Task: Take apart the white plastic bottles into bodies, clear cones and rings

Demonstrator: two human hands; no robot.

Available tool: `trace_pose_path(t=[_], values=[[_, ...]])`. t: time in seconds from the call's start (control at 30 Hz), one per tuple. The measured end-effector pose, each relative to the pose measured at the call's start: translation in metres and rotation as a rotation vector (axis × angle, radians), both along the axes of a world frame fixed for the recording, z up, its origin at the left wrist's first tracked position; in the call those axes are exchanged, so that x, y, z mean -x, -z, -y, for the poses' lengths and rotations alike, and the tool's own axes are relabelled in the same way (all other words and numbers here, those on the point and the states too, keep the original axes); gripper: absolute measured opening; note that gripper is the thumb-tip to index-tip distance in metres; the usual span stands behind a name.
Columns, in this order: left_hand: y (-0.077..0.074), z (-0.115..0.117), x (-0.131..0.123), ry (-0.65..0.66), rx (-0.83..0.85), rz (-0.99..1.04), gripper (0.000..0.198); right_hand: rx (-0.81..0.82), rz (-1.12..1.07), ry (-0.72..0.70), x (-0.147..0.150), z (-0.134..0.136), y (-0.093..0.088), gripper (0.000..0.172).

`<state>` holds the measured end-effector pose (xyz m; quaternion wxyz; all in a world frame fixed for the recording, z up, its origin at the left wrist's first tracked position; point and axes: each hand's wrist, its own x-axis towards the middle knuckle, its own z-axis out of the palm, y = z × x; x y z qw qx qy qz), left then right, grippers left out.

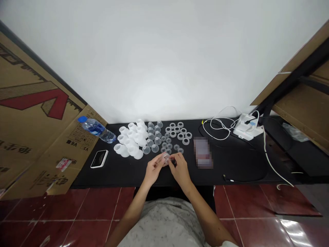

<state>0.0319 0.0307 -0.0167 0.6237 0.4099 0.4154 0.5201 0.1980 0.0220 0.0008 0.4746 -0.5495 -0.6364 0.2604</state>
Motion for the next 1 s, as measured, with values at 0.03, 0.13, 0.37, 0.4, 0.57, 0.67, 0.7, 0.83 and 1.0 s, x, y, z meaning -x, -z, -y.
trace_pose_path(t=[0.03,0.13,0.37,0.4,0.57,0.67,0.7,0.83,1.0], values=[[-0.001,0.001,0.0,0.026,-0.009,0.003,0.056,-0.01,0.021,0.007,0.001,0.0,0.001,0.009],[-0.002,0.003,0.0,0.074,-0.039,-0.019,0.054,-0.019,0.048,0.085,0.003,-0.002,0.006,0.004],[-0.002,0.005,0.001,0.123,-0.097,-0.121,0.046,0.046,0.034,-0.024,0.001,-0.003,0.008,0.012],[-0.002,0.006,0.001,0.118,-0.091,-0.132,0.046,0.048,0.033,-0.03,0.002,-0.003,0.008,0.011],[-0.003,0.005,0.001,0.144,-0.099,-0.155,0.038,0.086,-0.011,-0.06,0.003,-0.006,0.007,0.004],[-0.004,0.005,0.001,0.162,-0.098,-0.154,0.037,0.121,0.0,-0.072,0.003,-0.01,0.003,0.001],[-0.004,0.005,0.001,0.164,-0.108,-0.16,0.037,0.124,0.011,-0.069,0.003,-0.011,0.001,0.002],[-0.006,0.006,0.001,0.169,-0.138,-0.195,0.039,0.131,0.047,-0.04,0.002,-0.015,-0.002,0.006],[-0.005,0.006,0.003,0.19,-0.203,-0.255,0.035,0.146,0.062,-0.017,0.004,-0.013,0.002,0.007]])
